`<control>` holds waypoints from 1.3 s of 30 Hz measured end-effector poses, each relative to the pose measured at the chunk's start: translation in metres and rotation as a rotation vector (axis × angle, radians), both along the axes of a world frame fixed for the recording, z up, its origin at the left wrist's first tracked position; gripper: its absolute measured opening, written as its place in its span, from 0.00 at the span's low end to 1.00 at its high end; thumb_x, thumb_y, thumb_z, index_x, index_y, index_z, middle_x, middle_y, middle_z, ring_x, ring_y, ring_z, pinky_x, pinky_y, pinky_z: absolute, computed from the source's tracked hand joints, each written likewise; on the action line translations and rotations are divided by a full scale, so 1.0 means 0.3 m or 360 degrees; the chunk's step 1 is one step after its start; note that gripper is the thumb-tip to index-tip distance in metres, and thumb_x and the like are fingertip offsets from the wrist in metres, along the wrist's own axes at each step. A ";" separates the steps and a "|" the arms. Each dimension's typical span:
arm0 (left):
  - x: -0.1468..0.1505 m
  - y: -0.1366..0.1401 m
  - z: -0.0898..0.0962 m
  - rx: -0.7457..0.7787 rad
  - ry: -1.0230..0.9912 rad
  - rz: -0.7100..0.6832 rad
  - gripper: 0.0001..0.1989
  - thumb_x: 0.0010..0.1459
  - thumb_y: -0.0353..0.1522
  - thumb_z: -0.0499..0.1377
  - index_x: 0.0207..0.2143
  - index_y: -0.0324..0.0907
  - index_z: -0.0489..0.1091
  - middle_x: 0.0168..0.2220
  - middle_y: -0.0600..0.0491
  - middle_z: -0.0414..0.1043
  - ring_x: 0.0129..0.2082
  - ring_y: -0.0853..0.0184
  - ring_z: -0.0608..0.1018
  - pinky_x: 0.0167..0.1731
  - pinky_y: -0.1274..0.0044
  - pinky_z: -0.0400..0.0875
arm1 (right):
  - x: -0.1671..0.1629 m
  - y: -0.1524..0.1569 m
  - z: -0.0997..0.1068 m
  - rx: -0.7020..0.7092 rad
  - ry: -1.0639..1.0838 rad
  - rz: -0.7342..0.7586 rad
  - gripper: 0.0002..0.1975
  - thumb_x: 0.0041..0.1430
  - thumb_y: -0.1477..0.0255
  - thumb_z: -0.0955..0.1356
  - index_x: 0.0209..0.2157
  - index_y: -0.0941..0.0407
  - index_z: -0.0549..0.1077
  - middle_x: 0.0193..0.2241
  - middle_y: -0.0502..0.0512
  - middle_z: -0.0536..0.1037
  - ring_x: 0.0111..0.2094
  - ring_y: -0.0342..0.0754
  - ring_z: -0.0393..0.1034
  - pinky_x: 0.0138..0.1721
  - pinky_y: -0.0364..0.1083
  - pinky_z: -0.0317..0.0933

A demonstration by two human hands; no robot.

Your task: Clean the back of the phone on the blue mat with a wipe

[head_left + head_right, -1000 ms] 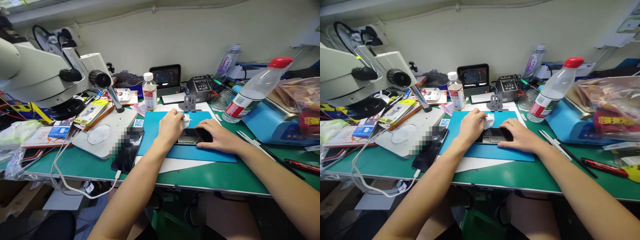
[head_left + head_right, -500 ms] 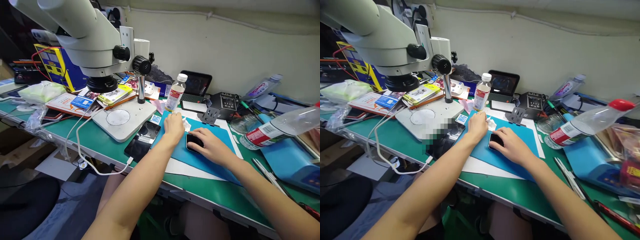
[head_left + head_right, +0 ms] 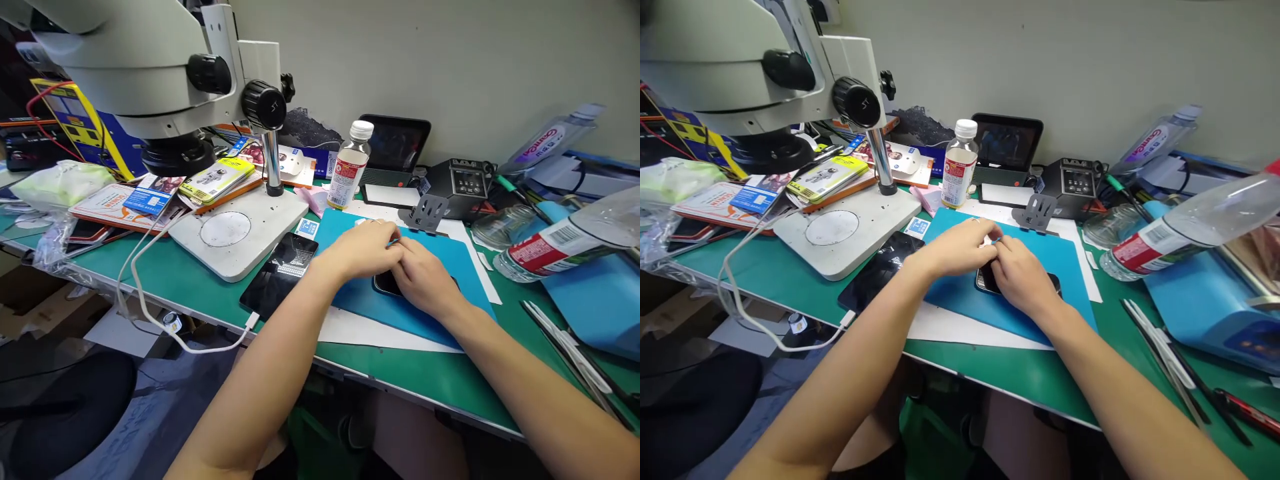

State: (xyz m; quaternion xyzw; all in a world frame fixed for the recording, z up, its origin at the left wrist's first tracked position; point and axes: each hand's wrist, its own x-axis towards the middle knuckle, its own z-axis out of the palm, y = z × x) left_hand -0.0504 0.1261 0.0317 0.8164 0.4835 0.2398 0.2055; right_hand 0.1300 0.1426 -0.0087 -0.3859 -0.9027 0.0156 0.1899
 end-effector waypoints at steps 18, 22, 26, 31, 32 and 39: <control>-0.027 -0.040 -0.065 -0.0179 0.0076 -0.0237 0.27 0.49 0.37 0.68 0.50 0.44 0.63 0.50 0.47 0.69 0.51 0.51 0.69 0.50 0.64 0.70 | -0.015 -0.018 -0.008 0.0066 -0.0033 -0.0070 0.09 0.62 0.80 0.58 0.34 0.54 0.66 0.34 0.61 0.71 0.36 0.56 0.64 0.36 0.52 0.63; -0.025 -0.041 -0.066 -0.0204 0.0019 -0.0217 0.32 0.48 0.37 0.69 0.54 0.42 0.62 0.51 0.46 0.69 0.54 0.50 0.69 0.51 0.64 0.68 | -0.014 -0.023 -0.011 0.0130 -0.0065 -0.0057 0.10 0.62 0.80 0.58 0.37 0.55 0.68 0.35 0.62 0.72 0.38 0.57 0.64 0.38 0.54 0.64; -0.029 -0.037 -0.072 -0.0315 -0.0069 -0.0164 0.39 0.46 0.39 0.71 0.58 0.42 0.60 0.51 0.46 0.69 0.54 0.49 0.69 0.51 0.64 0.68 | -0.012 -0.024 -0.011 0.0132 -0.0124 -0.0070 0.11 0.63 0.80 0.58 0.38 0.57 0.69 0.37 0.64 0.73 0.39 0.58 0.64 0.41 0.55 0.65; -0.031 -0.037 -0.075 -0.0387 -0.0063 -0.0093 0.46 0.43 0.42 0.71 0.62 0.43 0.55 0.53 0.45 0.68 0.57 0.46 0.67 0.52 0.62 0.67 | -0.009 -0.026 -0.011 0.0118 -0.0101 -0.0041 0.12 0.62 0.81 0.58 0.40 0.56 0.70 0.38 0.63 0.73 0.40 0.58 0.65 0.43 0.55 0.65; -0.031 -0.038 -0.075 -0.0378 -0.0041 -0.0086 0.46 0.43 0.42 0.70 0.62 0.43 0.55 0.54 0.45 0.67 0.58 0.45 0.66 0.52 0.62 0.67 | -0.009 -0.025 -0.012 0.0117 -0.0091 -0.0031 0.12 0.62 0.81 0.58 0.40 0.56 0.70 0.38 0.63 0.73 0.41 0.59 0.65 0.43 0.55 0.65; -0.034 -0.045 -0.064 -0.0328 0.0026 -0.0105 0.38 0.45 0.41 0.69 0.56 0.43 0.61 0.52 0.44 0.68 0.55 0.47 0.68 0.48 0.63 0.69 | -0.016 -0.016 -0.011 0.0082 -0.0066 -0.0037 0.12 0.60 0.82 0.59 0.39 0.55 0.69 0.37 0.63 0.73 0.40 0.59 0.64 0.41 0.55 0.65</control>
